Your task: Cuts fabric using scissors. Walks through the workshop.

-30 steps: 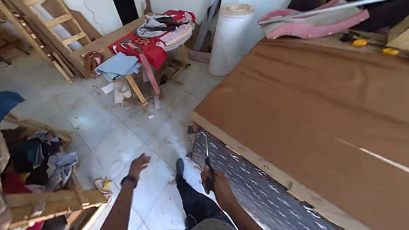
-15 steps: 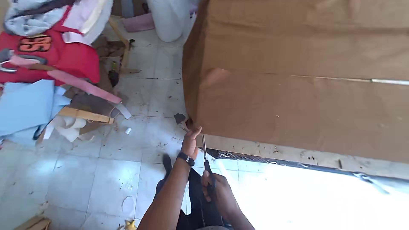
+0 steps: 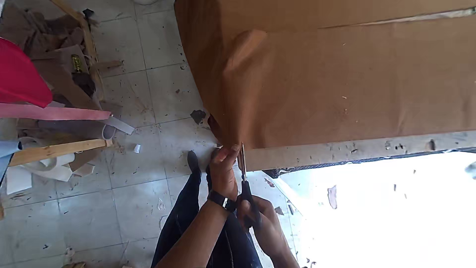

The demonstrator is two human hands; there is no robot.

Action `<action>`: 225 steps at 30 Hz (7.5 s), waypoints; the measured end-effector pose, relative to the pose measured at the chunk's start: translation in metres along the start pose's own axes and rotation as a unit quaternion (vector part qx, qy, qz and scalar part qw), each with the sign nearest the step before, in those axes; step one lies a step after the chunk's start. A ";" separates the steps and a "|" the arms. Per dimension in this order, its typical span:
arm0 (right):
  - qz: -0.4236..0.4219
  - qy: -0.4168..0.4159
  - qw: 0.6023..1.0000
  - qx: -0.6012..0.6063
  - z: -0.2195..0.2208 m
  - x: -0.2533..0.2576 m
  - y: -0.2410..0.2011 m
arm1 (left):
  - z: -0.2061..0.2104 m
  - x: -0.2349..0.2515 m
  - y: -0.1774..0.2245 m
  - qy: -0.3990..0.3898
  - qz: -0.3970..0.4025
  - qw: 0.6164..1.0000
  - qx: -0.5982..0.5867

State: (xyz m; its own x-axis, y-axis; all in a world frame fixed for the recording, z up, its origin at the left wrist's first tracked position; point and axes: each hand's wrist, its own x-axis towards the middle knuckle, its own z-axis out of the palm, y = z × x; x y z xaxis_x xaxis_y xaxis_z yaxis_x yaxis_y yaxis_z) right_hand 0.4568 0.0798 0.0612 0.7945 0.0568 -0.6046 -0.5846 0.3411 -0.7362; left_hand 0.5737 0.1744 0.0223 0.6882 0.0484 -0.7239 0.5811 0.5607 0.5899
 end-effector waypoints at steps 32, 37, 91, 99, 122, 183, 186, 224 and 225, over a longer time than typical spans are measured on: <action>-0.008 -0.005 0.999 0.034 0.001 0.001 -0.024 | -0.016 -0.036 0.048 -0.185 -0.139 0.972 0.043; 0.019 0.026 0.998 0.050 0.010 -0.007 -0.040 | 0.002 -0.023 0.033 -0.321 -0.202 0.908 -0.178; -0.018 0.054 0.997 -0.048 0.022 0.044 -0.075 | -0.001 -0.006 0.009 -0.272 -0.177 0.937 -0.127; -0.041 0.069 0.996 -0.048 0.032 0.049 -0.079 | 0.001 -0.007 0.011 -0.252 -0.168 0.939 -0.161; -0.002 0.068 0.992 -0.108 0.034 0.069 -0.104 | -0.002 -0.007 0.013 -0.267 -0.136 0.943 -0.143; -0.042 0.095 0.994 -0.013 0.055 0.129 -0.139 | -0.001 -0.013 -0.011 -0.209 -0.097 0.960 -0.157; -0.052 0.088 0.995 -0.011 0.055 0.132 -0.143 | -0.001 -0.013 -0.011 -0.209 -0.101 0.960 -0.159; -0.088 0.124 0.988 -0.035 0.061 0.211 -0.179 | 0.001 -0.016 -0.007 -0.191 -0.109 0.966 -0.136; -0.089 0.122 0.988 -0.034 0.061 0.212 -0.181 | 0.002 -0.017 -0.006 -0.190 -0.109 0.966 -0.138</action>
State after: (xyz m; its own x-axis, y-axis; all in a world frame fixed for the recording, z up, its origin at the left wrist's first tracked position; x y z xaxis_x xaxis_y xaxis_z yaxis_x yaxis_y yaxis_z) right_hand 0.7412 0.0873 0.0845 0.8276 -0.2291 -0.5124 -0.4546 0.2618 -0.8514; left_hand 0.5591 0.1688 0.0313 0.7032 -0.3726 -0.6055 0.6279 0.7250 0.2830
